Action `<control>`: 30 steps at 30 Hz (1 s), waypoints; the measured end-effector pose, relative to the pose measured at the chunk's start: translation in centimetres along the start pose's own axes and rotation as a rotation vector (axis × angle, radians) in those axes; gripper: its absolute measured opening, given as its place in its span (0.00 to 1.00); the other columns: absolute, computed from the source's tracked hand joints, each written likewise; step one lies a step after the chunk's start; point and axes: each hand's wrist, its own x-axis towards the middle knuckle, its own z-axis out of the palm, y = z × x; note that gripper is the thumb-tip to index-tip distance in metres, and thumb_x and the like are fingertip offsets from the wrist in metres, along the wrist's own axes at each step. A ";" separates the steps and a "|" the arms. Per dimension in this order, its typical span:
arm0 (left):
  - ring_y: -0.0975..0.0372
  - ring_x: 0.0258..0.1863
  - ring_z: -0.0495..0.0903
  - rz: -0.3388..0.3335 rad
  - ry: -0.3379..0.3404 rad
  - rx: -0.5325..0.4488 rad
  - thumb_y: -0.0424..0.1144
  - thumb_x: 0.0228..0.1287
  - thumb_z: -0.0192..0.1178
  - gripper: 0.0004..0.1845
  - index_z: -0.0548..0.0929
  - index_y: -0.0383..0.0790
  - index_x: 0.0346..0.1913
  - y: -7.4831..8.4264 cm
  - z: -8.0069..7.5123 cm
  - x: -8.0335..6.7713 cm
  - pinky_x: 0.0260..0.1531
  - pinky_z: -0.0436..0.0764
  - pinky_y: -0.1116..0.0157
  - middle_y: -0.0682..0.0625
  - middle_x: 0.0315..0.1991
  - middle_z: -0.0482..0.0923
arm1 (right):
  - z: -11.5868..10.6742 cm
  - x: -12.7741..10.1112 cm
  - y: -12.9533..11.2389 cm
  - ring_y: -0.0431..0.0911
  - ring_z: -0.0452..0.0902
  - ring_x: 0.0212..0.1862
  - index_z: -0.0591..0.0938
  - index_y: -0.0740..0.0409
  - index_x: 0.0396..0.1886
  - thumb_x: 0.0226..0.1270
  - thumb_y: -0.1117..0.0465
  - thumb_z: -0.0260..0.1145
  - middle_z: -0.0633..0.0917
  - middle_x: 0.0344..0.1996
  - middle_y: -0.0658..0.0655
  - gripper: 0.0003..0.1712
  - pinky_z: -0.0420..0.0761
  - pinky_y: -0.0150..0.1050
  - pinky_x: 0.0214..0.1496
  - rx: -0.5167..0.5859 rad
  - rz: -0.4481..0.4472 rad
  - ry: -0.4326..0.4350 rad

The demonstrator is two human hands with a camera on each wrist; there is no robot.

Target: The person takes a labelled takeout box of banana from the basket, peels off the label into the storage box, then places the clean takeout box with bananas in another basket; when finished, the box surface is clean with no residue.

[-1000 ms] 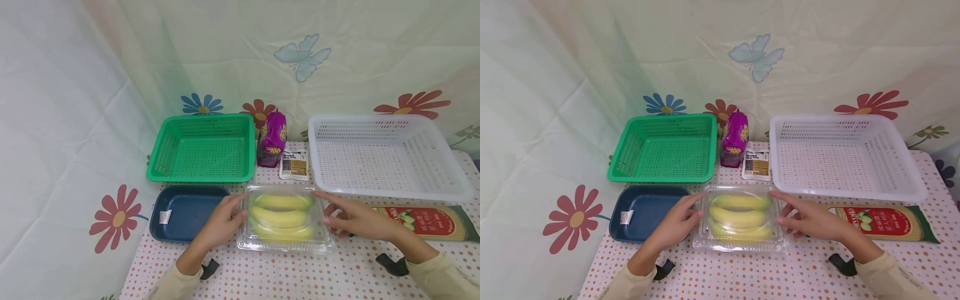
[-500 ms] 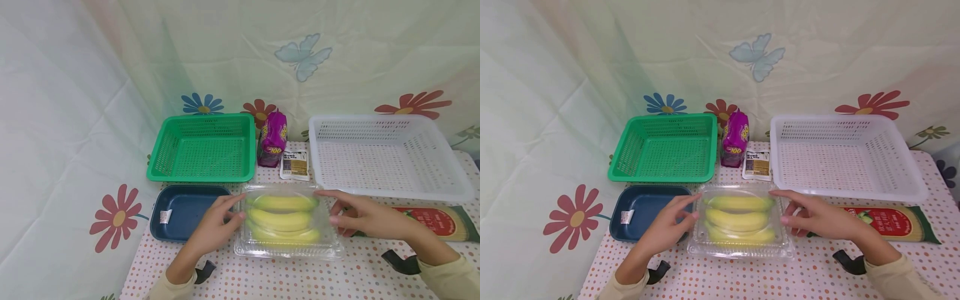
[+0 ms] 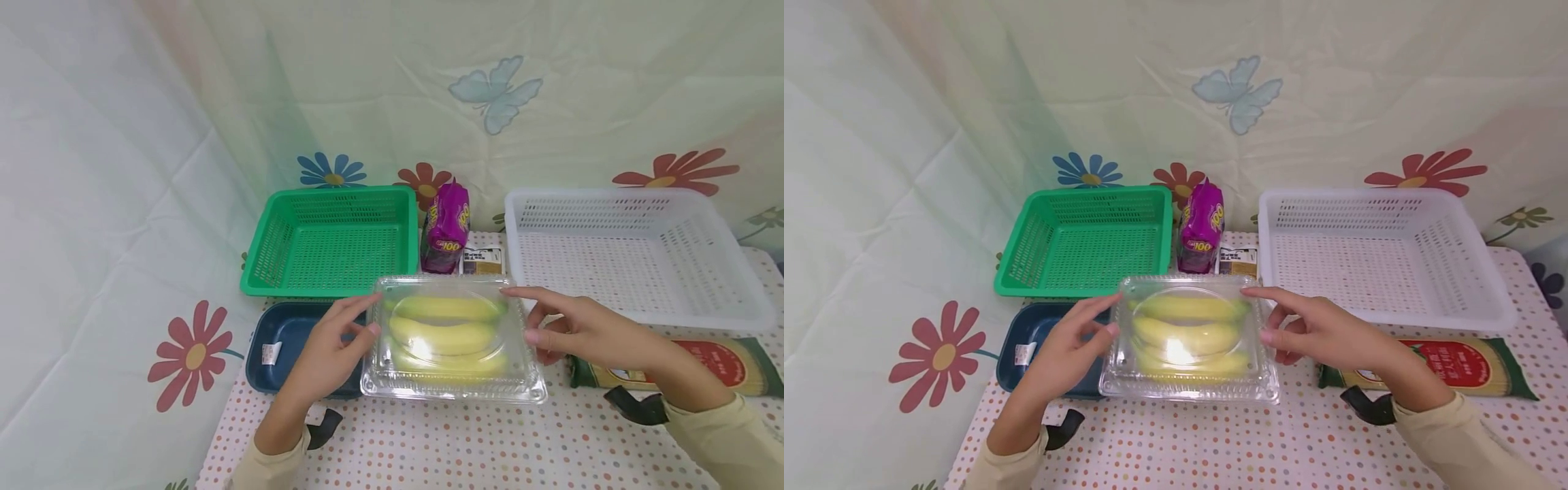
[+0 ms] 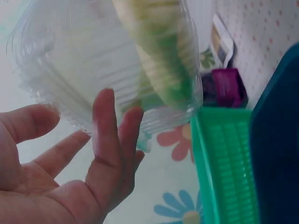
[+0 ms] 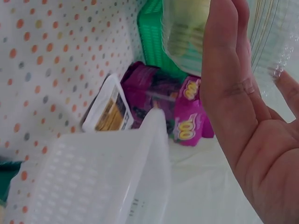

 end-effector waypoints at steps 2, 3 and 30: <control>0.59 0.47 0.83 0.000 0.032 -0.001 0.45 0.77 0.57 0.26 0.71 0.60 0.74 0.0 -0.6 0.3 0.34 0.84 0.64 0.53 0.71 0.67 | 0.1 0.7 -0.4 0.50 0.86 0.34 0.58 0.49 0.81 0.79 0.62 0.59 0.79 0.43 0.65 0.36 0.89 0.43 0.37 0.024 -0.003 0.008; 0.58 0.47 0.82 -0.006 0.047 -0.004 0.45 0.77 0.57 0.26 0.70 0.61 0.74 -0.1 -0.9 0.5 0.32 0.83 0.64 0.53 0.71 0.67 | 0.1 1.1 -0.5 0.50 0.86 0.34 0.58 0.49 0.82 0.79 0.63 0.59 0.78 0.43 0.65 0.37 0.89 0.43 0.36 0.035 -0.010 0.016; 0.57 0.67 0.71 -0.203 0.492 -0.281 0.51 0.76 0.57 0.29 0.70 0.51 0.76 -3.7 -7.3 4.2 0.69 0.69 0.54 0.52 0.75 0.66 | 4.0 14.6 -5.5 0.56 0.73 0.61 0.53 0.25 0.81 0.77 0.49 0.62 0.67 0.67 0.61 0.41 0.86 0.47 0.48 0.302 0.123 0.292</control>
